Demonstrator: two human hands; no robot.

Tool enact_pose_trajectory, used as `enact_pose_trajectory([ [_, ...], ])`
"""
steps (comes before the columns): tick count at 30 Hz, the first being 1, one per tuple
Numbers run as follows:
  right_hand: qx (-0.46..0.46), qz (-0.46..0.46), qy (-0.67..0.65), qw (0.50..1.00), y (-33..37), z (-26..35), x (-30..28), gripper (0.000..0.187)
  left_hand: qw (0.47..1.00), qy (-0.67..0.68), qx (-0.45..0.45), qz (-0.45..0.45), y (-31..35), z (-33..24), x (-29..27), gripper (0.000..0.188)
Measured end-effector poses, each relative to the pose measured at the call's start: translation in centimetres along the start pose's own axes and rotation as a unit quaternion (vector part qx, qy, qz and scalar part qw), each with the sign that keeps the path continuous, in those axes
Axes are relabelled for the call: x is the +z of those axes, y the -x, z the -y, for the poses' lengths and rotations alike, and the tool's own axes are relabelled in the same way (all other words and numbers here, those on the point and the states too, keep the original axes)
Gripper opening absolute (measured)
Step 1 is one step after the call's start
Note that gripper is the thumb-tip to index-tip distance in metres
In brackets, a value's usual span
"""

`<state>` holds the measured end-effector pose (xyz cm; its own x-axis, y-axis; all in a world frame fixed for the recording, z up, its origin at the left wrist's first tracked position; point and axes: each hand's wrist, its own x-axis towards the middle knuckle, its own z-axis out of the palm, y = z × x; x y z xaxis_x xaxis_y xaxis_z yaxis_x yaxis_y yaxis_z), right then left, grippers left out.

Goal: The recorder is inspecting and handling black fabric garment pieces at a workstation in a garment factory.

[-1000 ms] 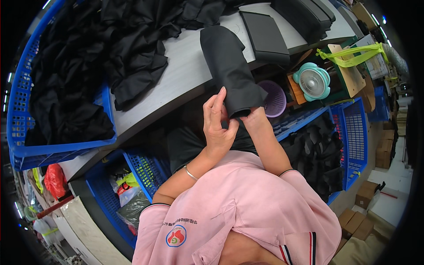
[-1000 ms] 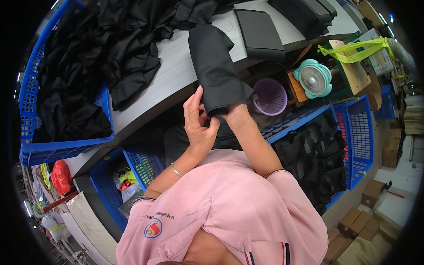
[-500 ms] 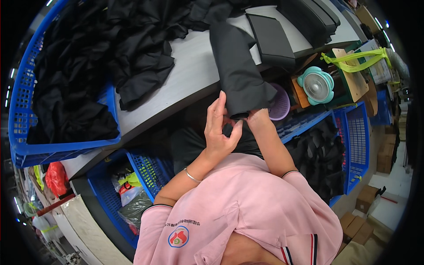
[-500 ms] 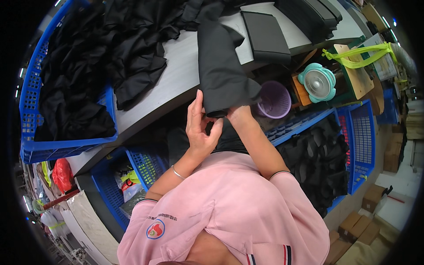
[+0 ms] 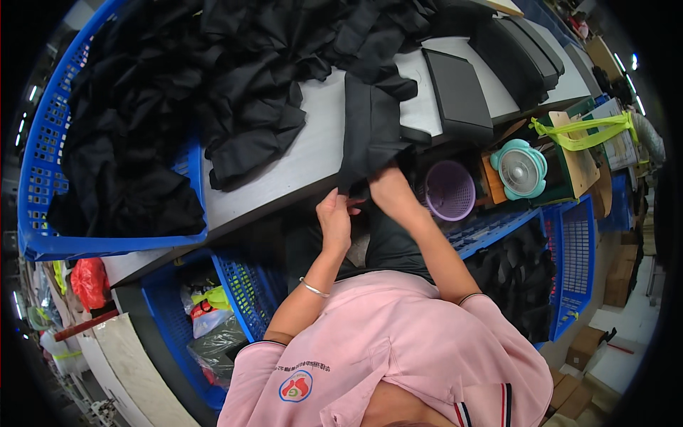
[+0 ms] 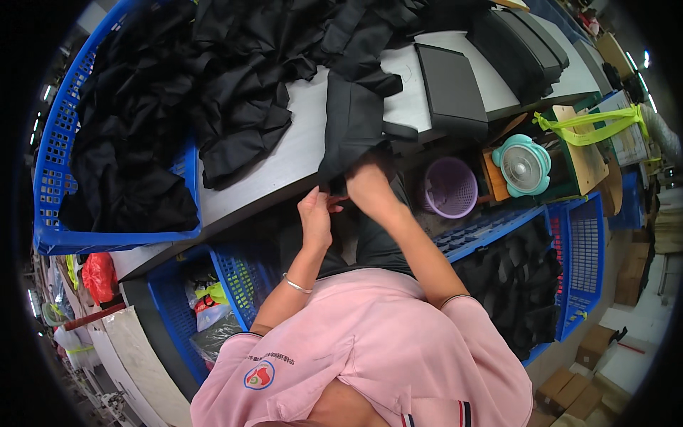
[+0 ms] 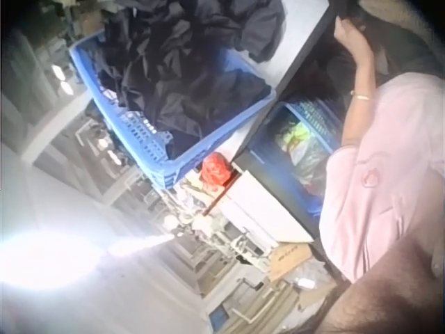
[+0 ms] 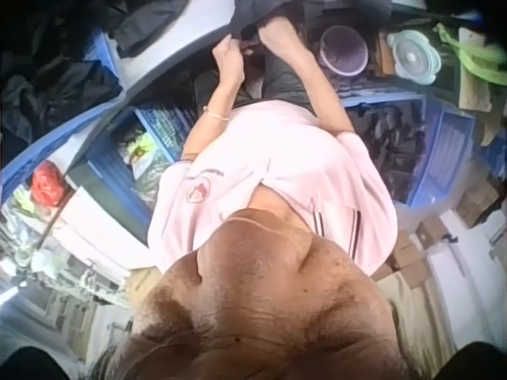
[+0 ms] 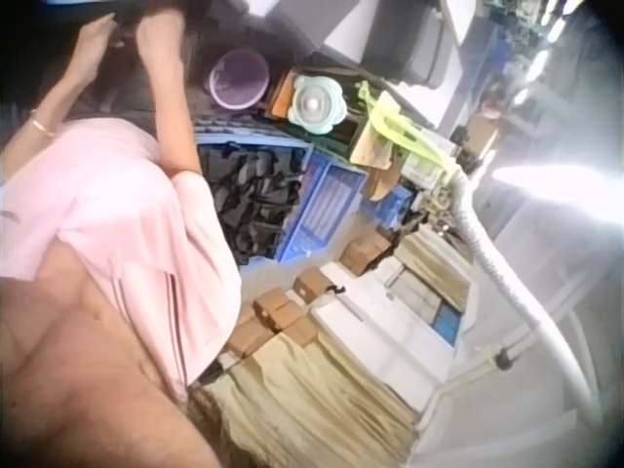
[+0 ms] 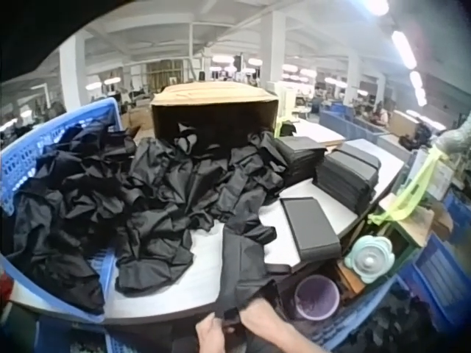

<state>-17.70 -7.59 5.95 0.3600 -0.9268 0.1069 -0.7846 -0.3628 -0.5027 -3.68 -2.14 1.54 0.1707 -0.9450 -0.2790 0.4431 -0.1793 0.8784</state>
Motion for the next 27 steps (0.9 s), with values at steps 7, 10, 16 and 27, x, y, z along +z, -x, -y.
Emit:
enact_pose_trajectory([
  [7,0.097,0.090,0.170,0.976,-1.1,3.6,-0.4,0.021,0.995,0.054,-0.070,0.041,-1.4,1.2,1.5,0.024],
  [10,-0.027,-0.155,0.222,0.962,-0.8,3.9,0.1,0.032,0.991,0.079,-0.085,0.072,0.0,-0.8,3.0,0.022],
  [16,-0.030,-0.199,0.192,0.961,-0.7,2.3,0.9,0.017,0.986,0.043,-0.128,0.096,0.2,2.7,2.6,0.023],
  [27,0.090,0.031,0.138,0.986,5.9,0.0,0.2,0.020,0.945,0.179,-0.197,0.189,-0.4,-0.6,-1.5,0.044],
])
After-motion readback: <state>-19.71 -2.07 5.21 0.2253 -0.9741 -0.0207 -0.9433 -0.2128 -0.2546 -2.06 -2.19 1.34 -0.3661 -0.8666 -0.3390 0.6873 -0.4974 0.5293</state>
